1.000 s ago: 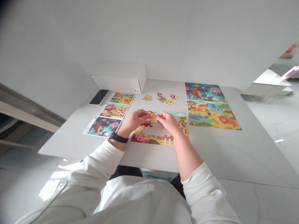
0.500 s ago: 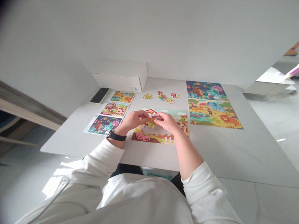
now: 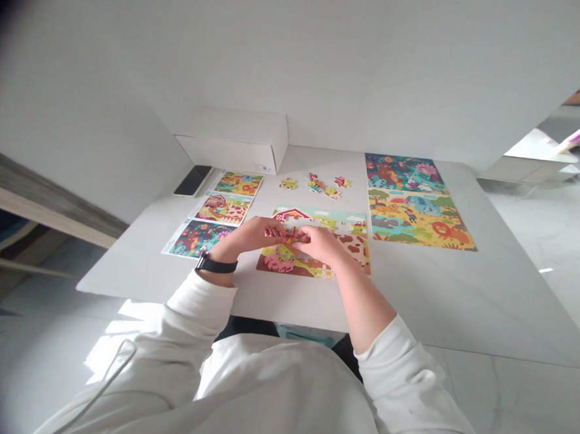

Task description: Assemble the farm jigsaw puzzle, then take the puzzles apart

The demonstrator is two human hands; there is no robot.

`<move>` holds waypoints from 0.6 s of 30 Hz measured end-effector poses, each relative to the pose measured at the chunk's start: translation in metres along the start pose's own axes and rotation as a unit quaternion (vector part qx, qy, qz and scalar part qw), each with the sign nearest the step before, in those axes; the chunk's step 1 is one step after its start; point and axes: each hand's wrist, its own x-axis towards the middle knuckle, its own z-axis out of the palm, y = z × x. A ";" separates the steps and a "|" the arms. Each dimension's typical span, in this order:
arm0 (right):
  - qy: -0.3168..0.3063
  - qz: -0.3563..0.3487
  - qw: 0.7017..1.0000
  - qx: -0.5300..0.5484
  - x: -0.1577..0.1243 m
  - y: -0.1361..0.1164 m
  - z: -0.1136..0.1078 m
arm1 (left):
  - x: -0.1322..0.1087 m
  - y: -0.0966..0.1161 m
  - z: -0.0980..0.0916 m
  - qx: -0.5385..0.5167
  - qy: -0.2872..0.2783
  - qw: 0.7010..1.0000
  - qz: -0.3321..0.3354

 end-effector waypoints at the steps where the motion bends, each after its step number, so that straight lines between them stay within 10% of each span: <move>1: 0.002 -0.004 1.000 -0.015 -0.001 -0.002 0.001 | 0.000 0.000 0.000 0.005 -0.001 1.000 -0.002; 18: 0.011 -0.033 0.979 -0.199 -0.010 -0.026 0.002 | 0.001 -0.005 0.003 0.132 0.000 0.990 0.059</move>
